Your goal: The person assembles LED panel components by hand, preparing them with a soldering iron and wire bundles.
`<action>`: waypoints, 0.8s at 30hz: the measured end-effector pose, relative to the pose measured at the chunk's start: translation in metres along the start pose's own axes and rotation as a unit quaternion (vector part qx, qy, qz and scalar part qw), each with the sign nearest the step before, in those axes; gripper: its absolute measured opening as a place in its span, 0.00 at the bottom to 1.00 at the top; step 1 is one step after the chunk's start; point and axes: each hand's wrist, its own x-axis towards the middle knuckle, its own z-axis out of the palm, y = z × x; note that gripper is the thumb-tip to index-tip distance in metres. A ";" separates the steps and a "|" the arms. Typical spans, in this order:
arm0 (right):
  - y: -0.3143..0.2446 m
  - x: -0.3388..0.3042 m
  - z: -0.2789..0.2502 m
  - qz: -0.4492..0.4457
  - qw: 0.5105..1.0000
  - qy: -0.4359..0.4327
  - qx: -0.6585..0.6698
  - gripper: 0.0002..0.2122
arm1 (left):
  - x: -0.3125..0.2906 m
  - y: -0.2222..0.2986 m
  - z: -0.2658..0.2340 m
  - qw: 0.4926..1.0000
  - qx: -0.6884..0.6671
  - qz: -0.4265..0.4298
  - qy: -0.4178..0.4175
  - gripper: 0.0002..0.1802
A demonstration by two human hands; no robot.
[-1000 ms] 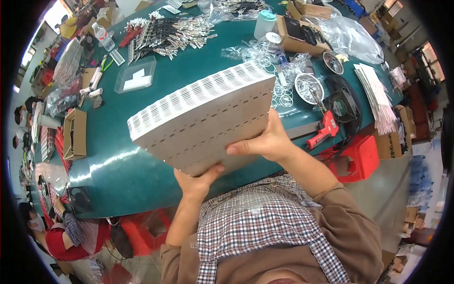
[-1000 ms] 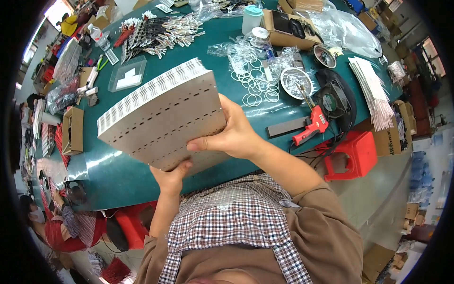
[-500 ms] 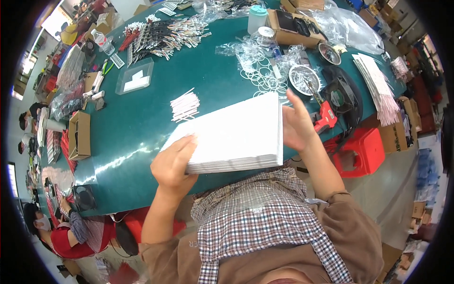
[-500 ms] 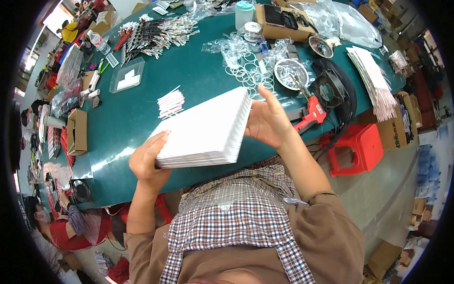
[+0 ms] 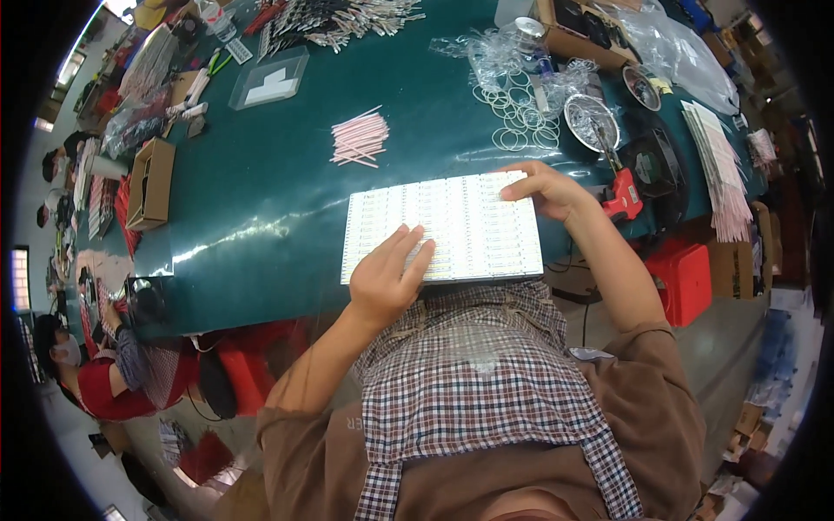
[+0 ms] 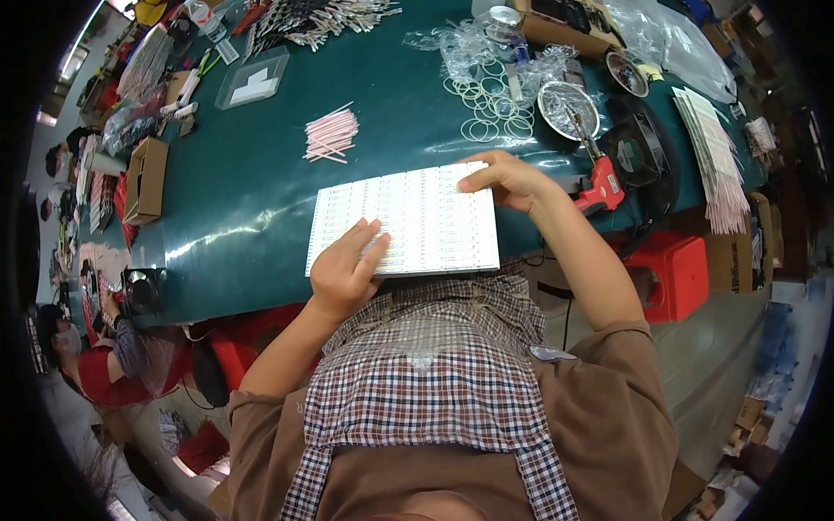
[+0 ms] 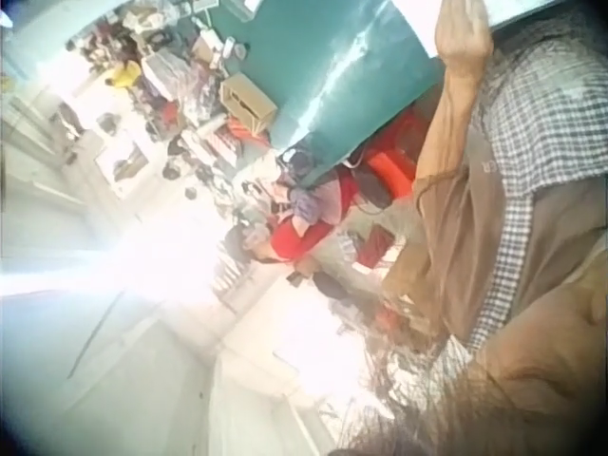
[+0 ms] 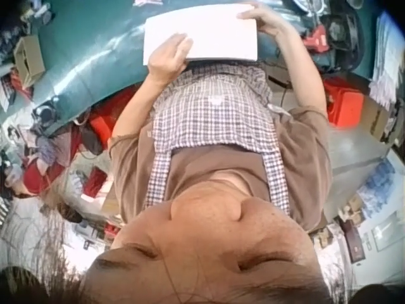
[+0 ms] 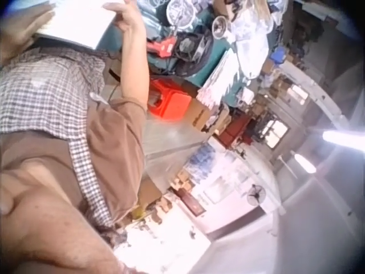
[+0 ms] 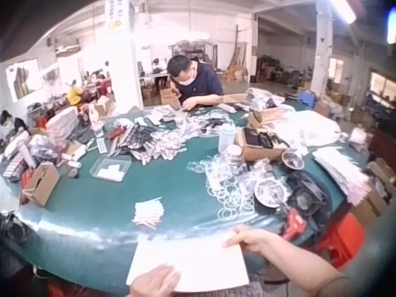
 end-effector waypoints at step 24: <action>-0.044 0.046 0.003 0.027 0.915 0.002 -0.401 0.34 | -0.038 0.002 -0.002 0.926 -0.195 -0.319 -0.057 0.64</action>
